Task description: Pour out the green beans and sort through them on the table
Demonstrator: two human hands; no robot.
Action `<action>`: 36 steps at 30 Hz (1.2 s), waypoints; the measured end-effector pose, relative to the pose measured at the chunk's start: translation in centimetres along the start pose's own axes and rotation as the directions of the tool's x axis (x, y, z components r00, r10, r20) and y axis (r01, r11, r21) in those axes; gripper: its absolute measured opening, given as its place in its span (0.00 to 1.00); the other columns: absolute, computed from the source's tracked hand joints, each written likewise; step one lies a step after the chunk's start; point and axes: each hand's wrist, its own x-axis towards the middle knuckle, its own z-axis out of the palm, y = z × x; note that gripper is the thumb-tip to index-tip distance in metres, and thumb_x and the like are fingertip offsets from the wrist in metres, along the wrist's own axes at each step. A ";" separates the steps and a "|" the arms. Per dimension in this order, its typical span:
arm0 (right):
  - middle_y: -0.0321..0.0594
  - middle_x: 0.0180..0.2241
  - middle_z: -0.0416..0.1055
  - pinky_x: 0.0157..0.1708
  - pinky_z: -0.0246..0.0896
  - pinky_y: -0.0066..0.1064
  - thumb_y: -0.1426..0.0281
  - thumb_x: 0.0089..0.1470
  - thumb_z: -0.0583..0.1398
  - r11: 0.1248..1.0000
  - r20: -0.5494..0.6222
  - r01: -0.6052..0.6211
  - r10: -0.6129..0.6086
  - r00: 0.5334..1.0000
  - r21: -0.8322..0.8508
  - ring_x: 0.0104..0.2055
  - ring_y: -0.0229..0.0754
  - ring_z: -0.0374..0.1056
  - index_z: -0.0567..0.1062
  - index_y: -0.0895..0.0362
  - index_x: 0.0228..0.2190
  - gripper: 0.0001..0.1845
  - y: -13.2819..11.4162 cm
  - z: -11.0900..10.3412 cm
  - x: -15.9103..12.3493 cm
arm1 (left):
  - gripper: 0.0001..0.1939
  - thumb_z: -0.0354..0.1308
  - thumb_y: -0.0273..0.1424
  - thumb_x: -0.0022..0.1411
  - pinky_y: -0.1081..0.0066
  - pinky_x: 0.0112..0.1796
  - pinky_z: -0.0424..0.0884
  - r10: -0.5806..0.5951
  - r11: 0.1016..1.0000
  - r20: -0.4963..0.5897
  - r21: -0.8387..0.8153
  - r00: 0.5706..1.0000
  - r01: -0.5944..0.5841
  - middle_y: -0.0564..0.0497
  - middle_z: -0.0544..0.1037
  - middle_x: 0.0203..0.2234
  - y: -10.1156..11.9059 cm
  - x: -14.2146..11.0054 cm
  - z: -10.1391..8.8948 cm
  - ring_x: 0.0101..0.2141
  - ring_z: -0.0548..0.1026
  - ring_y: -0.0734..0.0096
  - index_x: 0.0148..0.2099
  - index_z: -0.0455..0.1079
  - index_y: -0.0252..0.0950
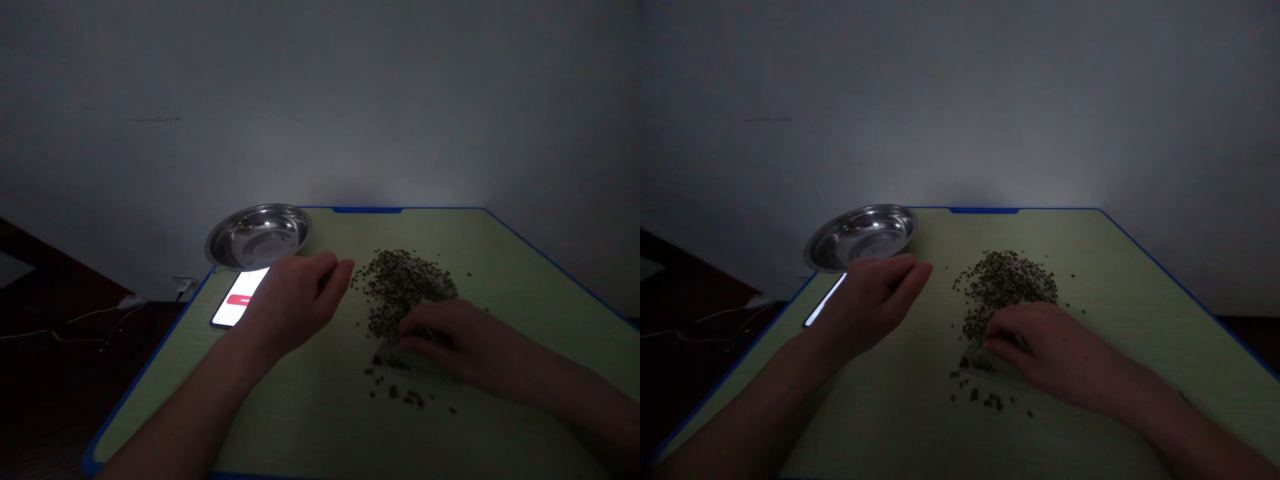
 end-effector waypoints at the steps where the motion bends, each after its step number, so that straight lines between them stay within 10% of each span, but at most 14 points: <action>1: 0.35 0.29 0.75 0.30 0.57 0.30 0.62 0.59 0.54 1.000 -0.005 -0.002 0.002 1.000 -0.004 0.30 0.38 0.68 0.76 0.52 0.32 0.13 0.1 0.0 0.0 | 0.21 0.47 0.35 0.66 0.71 0.22 0.45 -0.001 1.000 0.005 0.000 1.000 0.001 0.60 0.53 0.13 0.0 0.0 0.0 0.16 0.53 0.80 0.20 0.53 0.36; 36: 0.35 0.28 0.74 0.29 0.57 0.30 0.60 0.59 0.53 1.000 -0.011 -0.003 0.004 1.000 0.009 0.29 0.38 0.67 0.76 0.52 0.31 0.15 -0.2 0.0 0.2 | 0.21 0.48 0.35 0.66 0.71 0.22 0.45 -0.007 1.000 0.020 0.000 1.000 0.007 0.60 0.53 0.13 0.1 -0.1 0.0 0.16 0.53 0.80 0.21 0.54 0.35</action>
